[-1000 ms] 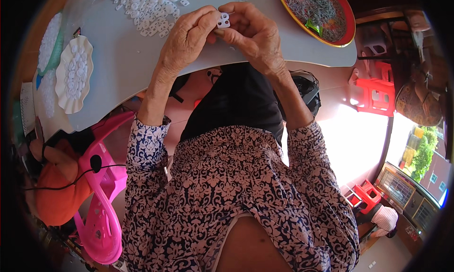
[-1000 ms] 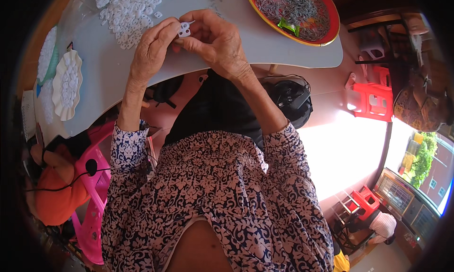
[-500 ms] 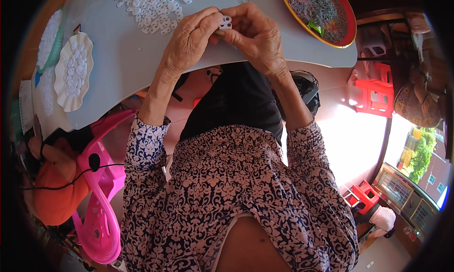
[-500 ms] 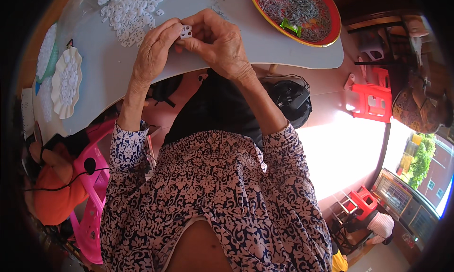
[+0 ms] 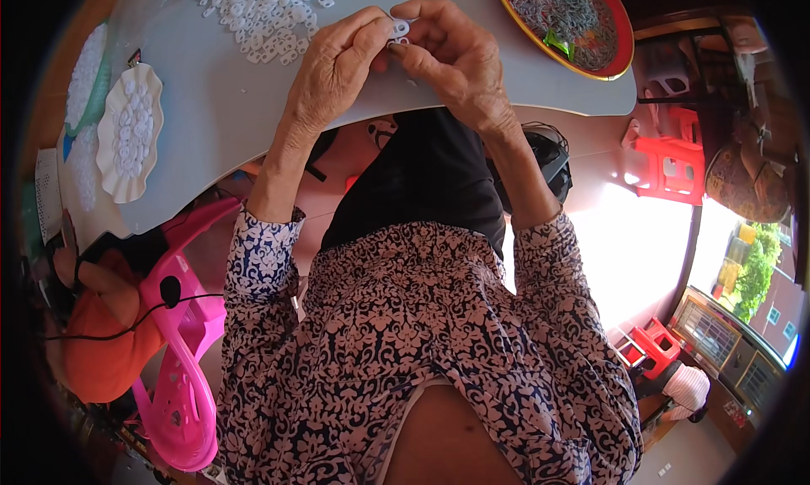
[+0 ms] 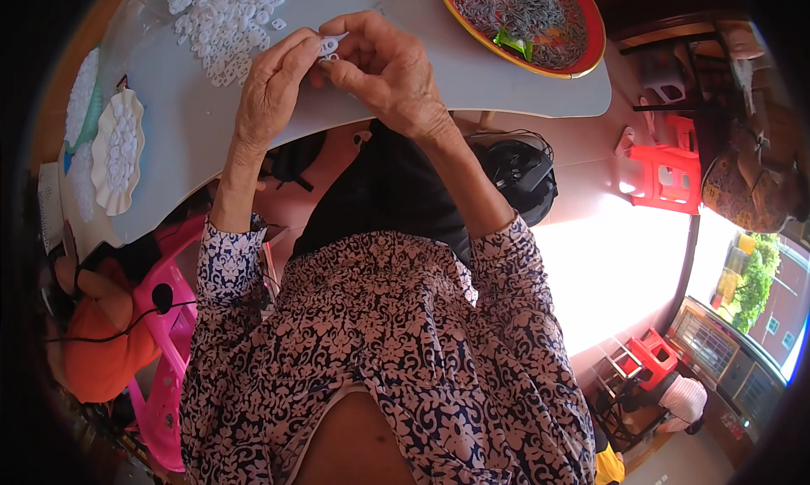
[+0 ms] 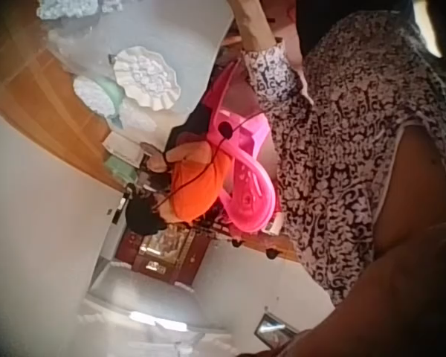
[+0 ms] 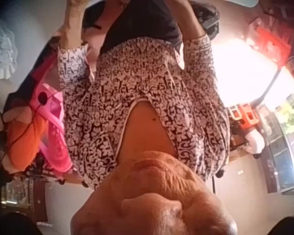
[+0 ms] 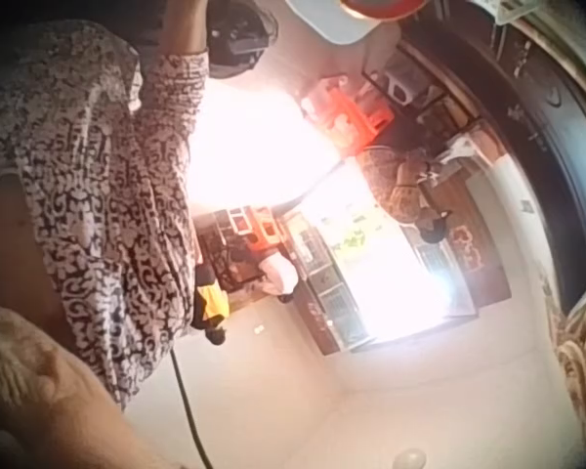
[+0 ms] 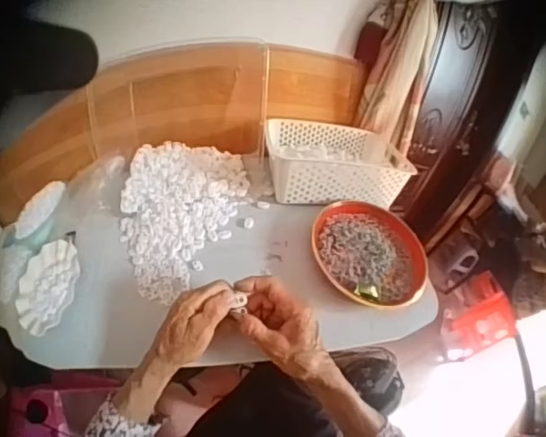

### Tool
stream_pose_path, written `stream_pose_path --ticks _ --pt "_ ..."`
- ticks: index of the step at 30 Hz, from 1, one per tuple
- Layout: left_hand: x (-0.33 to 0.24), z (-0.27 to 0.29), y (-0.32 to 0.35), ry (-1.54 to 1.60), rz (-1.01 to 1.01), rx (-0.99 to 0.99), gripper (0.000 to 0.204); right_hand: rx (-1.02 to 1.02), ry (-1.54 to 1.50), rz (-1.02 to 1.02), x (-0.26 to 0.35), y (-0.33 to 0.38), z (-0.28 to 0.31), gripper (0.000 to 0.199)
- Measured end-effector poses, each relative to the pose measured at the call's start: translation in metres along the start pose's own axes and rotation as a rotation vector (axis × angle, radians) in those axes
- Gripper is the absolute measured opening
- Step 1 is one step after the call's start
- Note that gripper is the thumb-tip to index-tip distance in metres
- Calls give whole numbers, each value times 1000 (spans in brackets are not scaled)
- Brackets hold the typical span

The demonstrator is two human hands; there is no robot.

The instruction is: Assembling or sorting small white plastic components on a table.

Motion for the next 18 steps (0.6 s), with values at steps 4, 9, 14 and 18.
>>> stream_pose_path --ticks 4,9,14,18 --pt "3 0 -1 -16 -42 -7 29 -4 22 -7 -1 0 0 29" --pt "6 3 -2 -27 -94 19 29 13 16 6 0 1 0 27" --pt "6 3 -2 -24 -47 61 29 38 19 9 -1 0 0 26" --pt "10 3 -5 -17 -139 19 28 4 14 62 -8 1 -4 29"
Point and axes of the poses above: each hand's wrist, its own y-axis away from the middle knuckle, its own z-axis out of the back of the hand, x = y × z, the point moved 4 cm from there along -y, towards the middle knuckle, and after that the axes turned 13 degrees about z, right-handed, at the moved point
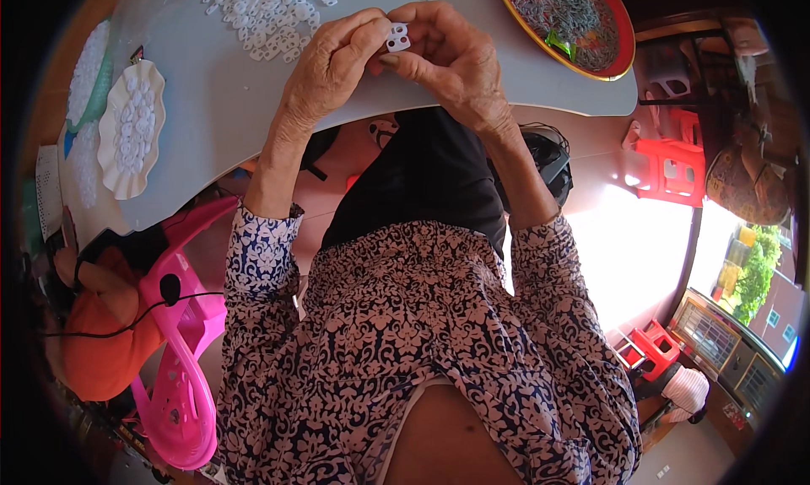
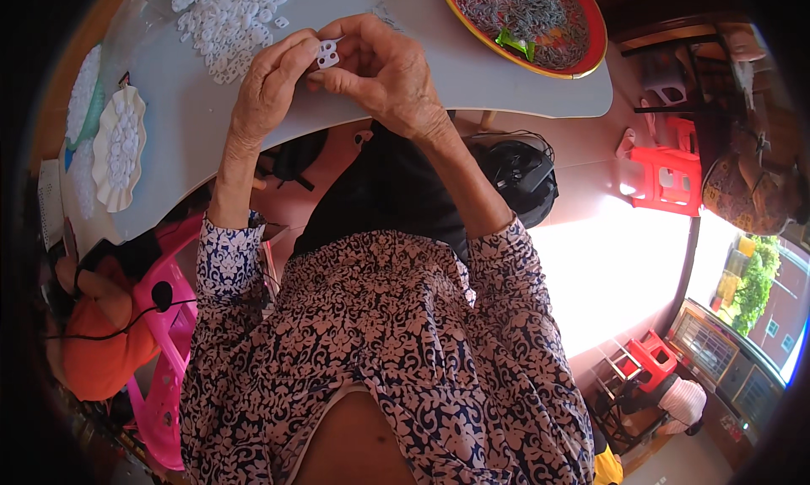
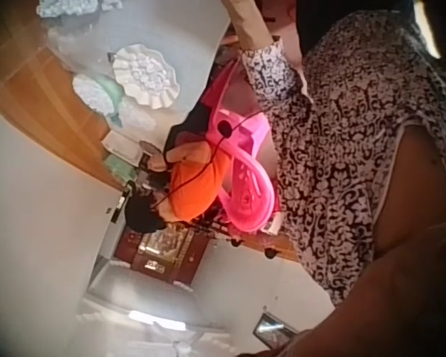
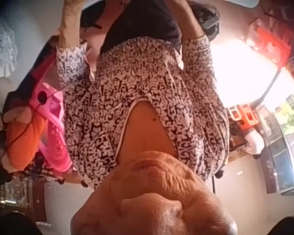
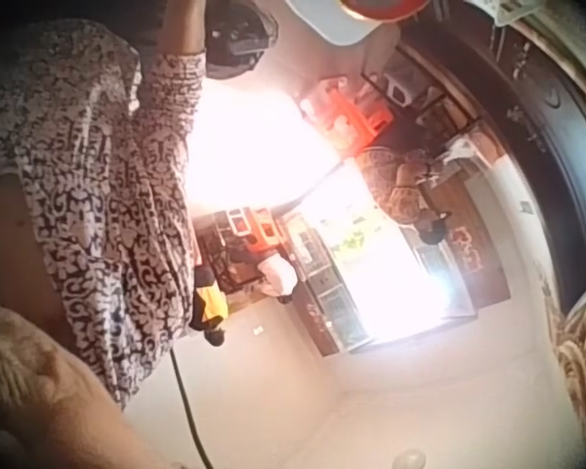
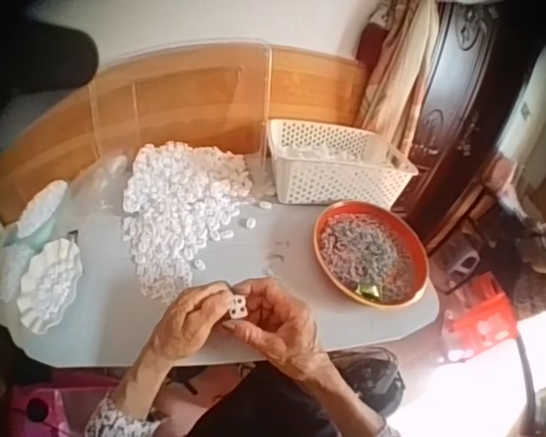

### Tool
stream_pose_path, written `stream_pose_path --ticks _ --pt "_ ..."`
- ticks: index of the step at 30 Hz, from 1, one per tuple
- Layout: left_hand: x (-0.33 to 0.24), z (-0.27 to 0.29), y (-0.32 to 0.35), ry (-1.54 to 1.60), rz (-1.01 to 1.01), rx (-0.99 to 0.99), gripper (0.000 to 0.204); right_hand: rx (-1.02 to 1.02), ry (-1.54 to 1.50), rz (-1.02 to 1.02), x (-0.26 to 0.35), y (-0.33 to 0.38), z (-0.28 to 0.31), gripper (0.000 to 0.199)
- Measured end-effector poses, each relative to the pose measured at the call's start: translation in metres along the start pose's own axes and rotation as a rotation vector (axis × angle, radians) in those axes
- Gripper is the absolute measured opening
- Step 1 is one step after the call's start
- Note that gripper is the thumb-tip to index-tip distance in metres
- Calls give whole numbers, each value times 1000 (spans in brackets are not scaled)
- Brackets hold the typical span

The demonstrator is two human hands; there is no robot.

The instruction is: Assembling or sorting small white plastic components on a table.

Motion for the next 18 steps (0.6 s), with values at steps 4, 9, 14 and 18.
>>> stream_pose_path --ticks 4,9,14,18 --pt "-2 1 1 45 110 86 27 -36 41 53 -7 2 -1 31" --pt "-4 -1 4 54 110 47 29 19 129 69 -1 1 1 25" --pt "-5 -3 6 63 108 1 30 35 19 46 -1 -1 0 22" --pt "-5 -2 5 10 68 -32 29 20 5 -2 4 -2 1 22"
Point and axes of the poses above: each hand's wrist, its own y-axis away from the middle knuckle, its own z-axis out of the back of the hand, x = y × z, the point moved 4 cm from there along -y, towards the middle knuckle, and after that the axes turned 13 degrees about z, right-handed, at the moved point
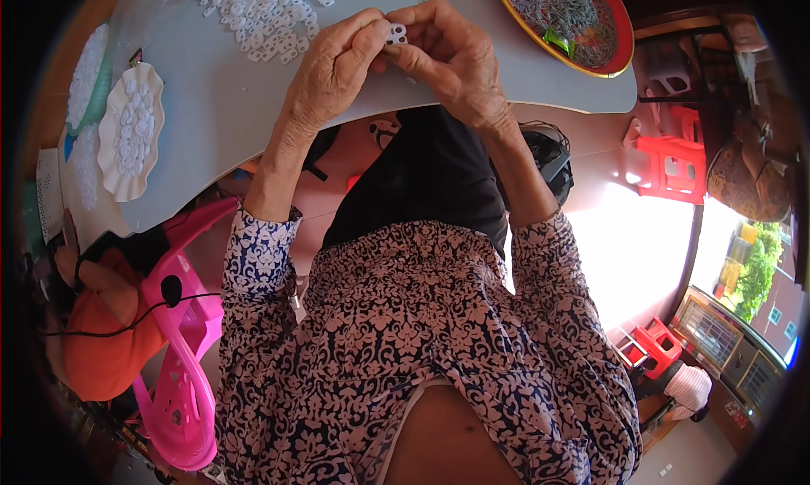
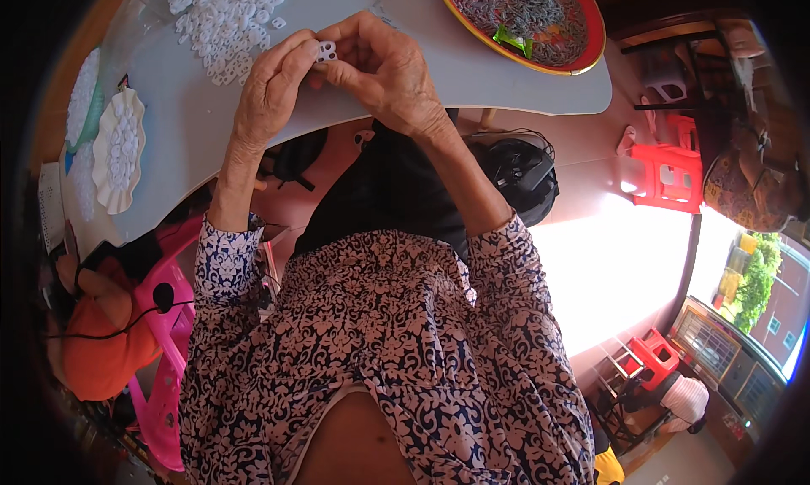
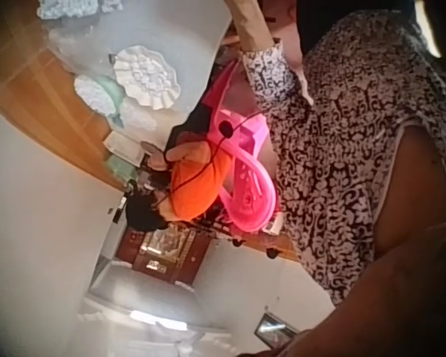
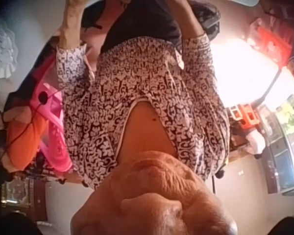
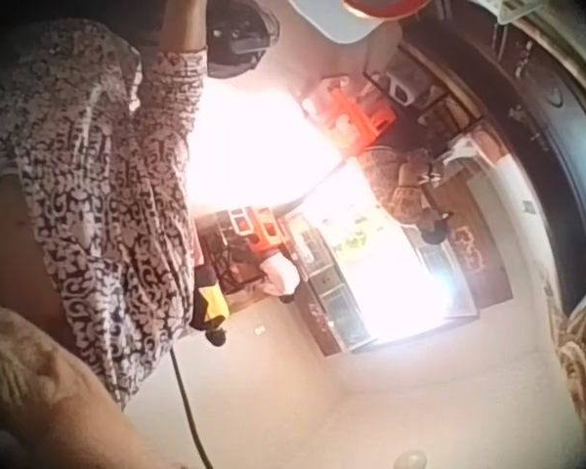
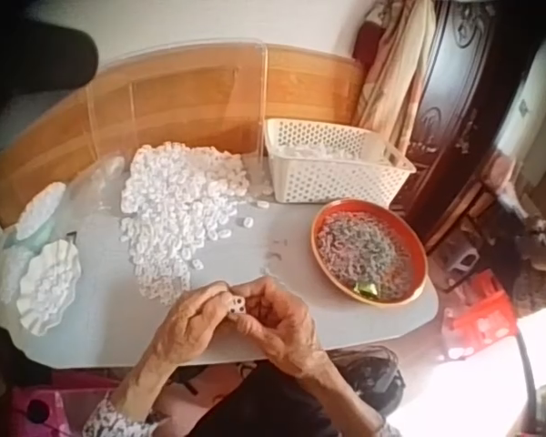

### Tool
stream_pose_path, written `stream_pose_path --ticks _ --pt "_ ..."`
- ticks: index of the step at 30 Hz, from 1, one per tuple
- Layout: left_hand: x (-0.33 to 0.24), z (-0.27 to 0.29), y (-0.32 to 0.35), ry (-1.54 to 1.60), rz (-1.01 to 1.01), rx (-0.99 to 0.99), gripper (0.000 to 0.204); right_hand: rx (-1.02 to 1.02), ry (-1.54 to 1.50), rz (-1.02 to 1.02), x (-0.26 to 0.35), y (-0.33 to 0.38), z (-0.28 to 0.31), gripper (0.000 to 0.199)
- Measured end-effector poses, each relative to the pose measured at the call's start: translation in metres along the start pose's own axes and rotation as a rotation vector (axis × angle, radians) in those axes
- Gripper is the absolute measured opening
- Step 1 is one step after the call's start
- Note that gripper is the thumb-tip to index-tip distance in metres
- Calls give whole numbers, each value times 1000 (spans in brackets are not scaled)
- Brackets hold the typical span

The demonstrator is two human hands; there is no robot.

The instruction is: Assembling or sorting small white plastic components on a table.

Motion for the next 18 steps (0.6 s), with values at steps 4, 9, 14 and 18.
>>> stream_pose_path --ticks 4,9,14,18 --pt "-3 -1 0 -1 19 17 30 11 -15 -17 0 0 3 23" --pt "-1 1 -2 -17 37 62 30 -4 -41 -33 0 0 2 23" --pt "5 3 -4 38 68 67 29 -107 -111 12 -12 4 -4 27" --pt "5 0 -3 47 92 73 30 -95 195 48 -9 4 -2 30"
Point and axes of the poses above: each hand's wrist, its own y-axis away from the middle knuckle, its own z-axis out of the back of the hand, x = y × z, the point moved 4 cm from there along -y, towards the middle knuckle, and after that the axes turned 13 degrees about z, right-handed, at the moved point
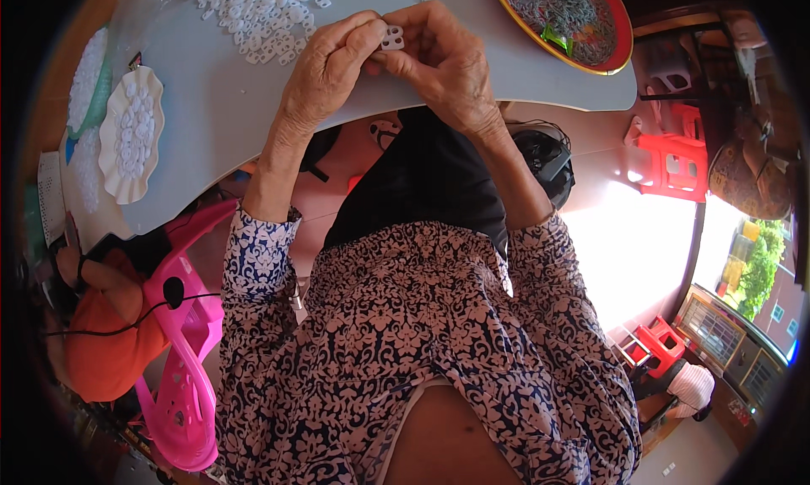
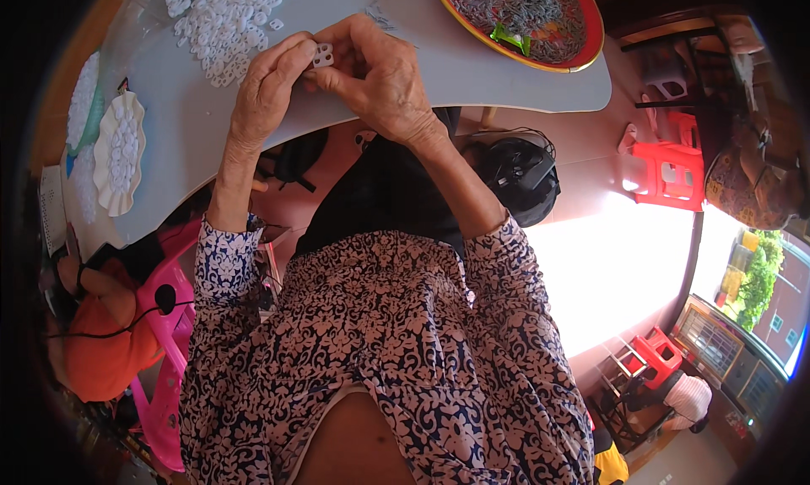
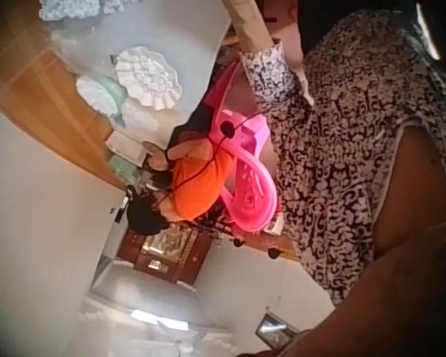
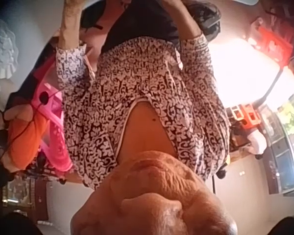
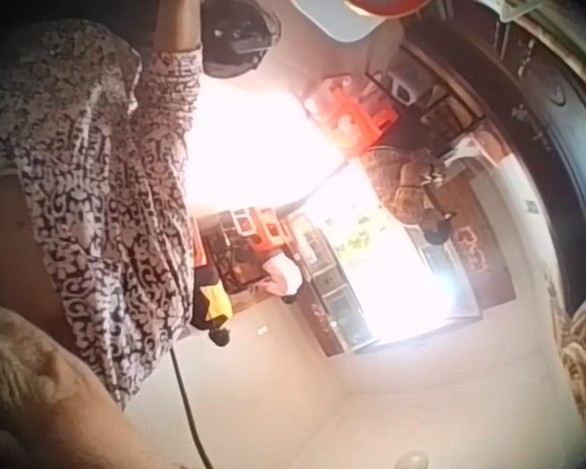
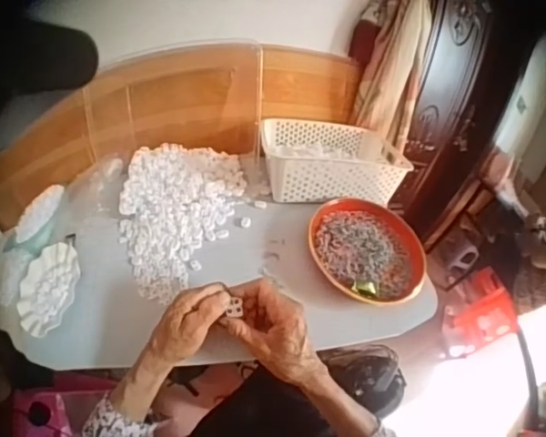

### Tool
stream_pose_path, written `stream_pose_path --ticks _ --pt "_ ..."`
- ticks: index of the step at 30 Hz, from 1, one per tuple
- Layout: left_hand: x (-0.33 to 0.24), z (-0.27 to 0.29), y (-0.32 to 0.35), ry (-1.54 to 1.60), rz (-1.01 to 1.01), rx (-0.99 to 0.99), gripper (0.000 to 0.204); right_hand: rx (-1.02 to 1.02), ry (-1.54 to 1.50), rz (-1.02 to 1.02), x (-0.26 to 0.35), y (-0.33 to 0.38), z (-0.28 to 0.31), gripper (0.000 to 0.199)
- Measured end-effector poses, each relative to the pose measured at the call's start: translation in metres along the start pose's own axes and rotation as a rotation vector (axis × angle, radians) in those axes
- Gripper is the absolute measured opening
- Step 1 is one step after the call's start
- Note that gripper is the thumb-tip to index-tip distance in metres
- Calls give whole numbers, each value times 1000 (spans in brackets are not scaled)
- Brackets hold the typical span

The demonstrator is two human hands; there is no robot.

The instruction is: Assembling or sorting small white plastic components on a table.

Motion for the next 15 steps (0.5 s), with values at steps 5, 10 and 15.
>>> stream_pose_path --ticks 5,10,15 --pt "-4 -1 2 4 -9 -20 31 2 74 50 6 -1 2 29" --pt "-6 -2 2 -47 -21 32 32 39 -108 34 0 0 1 22" --pt "-3 0 4 -66 -15 52 32 79 15 26 14 -1 1 19"
Point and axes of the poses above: each hand's wrist, its own y-axis away from the middle knuckle, its own z-axis out of the back of the hand, x = y × z, the point moved 4 cm from there along -y, towards the middle knuckle, and after that the axes turned 13 degrees about z, right-handed, at the moved point
